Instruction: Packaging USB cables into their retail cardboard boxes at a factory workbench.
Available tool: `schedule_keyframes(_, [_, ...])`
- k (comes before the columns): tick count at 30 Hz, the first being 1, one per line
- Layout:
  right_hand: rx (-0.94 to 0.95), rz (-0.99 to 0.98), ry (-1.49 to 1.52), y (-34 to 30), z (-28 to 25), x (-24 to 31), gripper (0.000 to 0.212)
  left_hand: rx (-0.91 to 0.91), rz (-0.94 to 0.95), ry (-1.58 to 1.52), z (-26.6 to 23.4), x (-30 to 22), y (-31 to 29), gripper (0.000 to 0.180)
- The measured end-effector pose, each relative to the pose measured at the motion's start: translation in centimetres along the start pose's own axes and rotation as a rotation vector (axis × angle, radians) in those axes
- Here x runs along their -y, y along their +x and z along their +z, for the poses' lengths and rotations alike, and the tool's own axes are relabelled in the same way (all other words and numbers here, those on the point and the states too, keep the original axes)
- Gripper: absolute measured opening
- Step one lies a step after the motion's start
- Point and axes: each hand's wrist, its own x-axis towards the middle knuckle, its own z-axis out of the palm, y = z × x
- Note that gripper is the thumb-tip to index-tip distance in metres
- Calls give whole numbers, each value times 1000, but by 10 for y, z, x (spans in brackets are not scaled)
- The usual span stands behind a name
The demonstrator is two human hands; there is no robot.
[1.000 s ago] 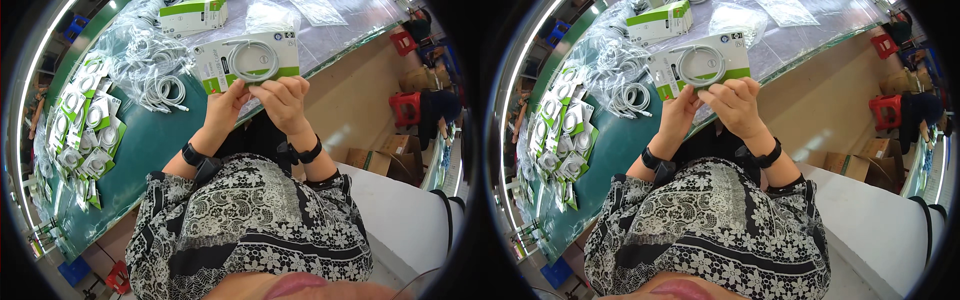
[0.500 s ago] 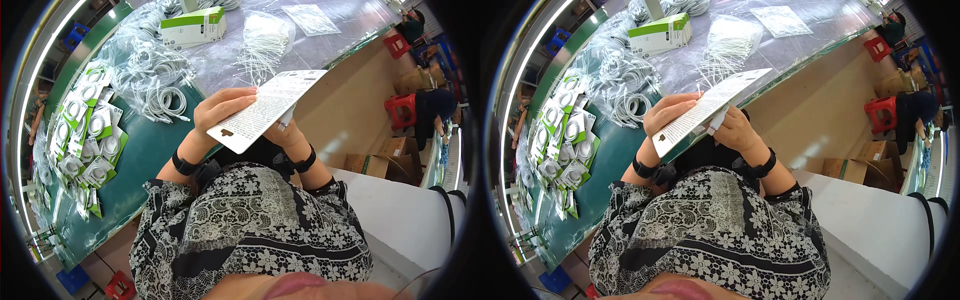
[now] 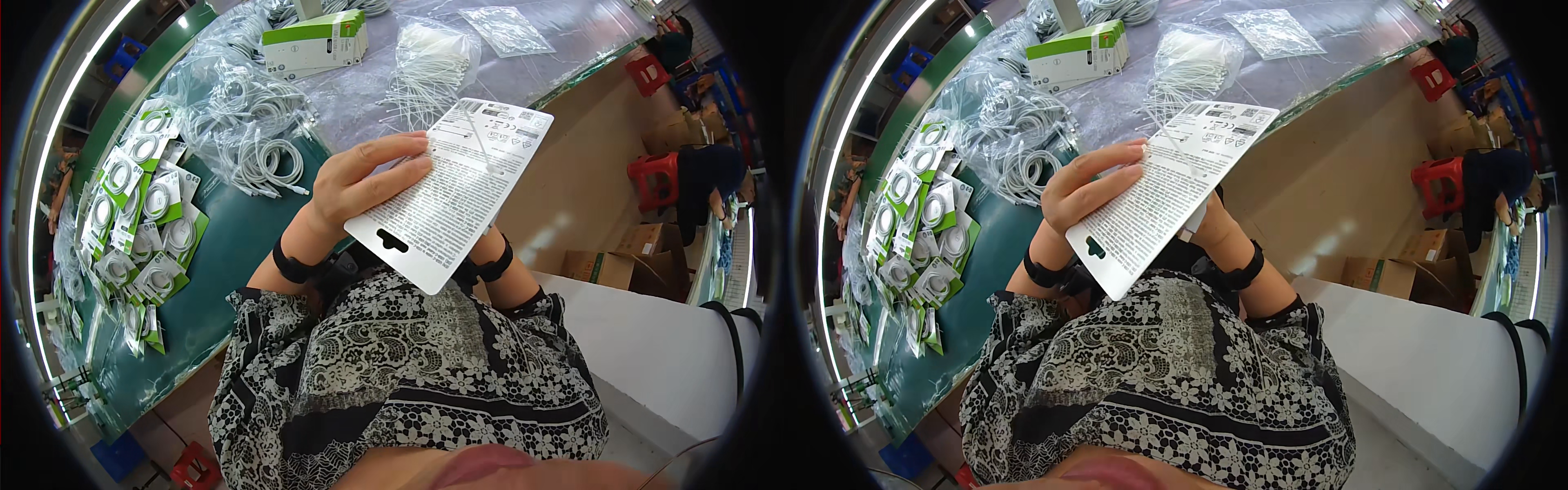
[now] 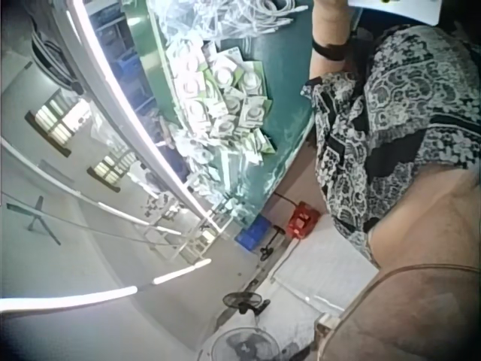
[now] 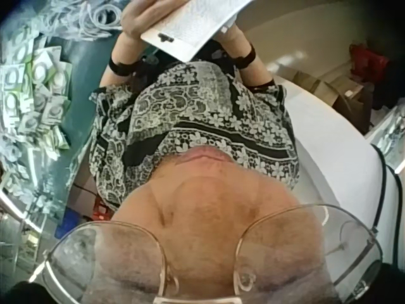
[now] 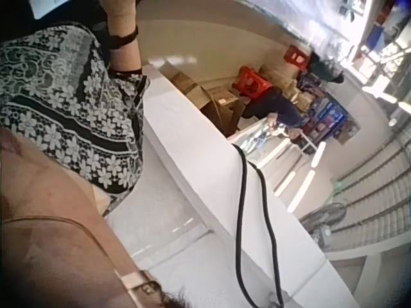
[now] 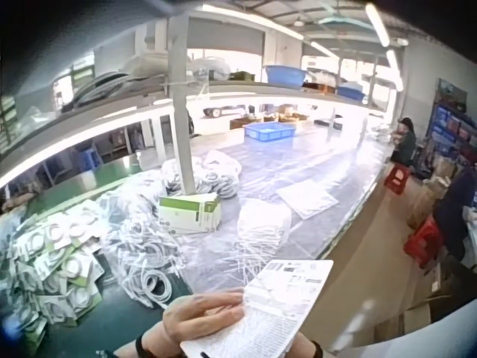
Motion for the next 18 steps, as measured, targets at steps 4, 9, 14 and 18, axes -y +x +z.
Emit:
schedule_keyframes(4, [19, 327, 533, -17, 9, -3, 51, 11, 23, -11, 0, -4, 4, 31])
schedule_keyframes(9, [-67, 786, 1289, -10, 7, 12, 51, 18, 48, 3, -1, -3, 2, 32])
schedule_keyframes(14, [-48, 811, 1375, -15, 13, 10, 52, 39, 45, 36, -2, -6, 5, 30])
schedule_keyframes(18, [-62, 781, 1359, -13, 13, 21, 53, 6, 55, 37, -3, -6, 3, 29])
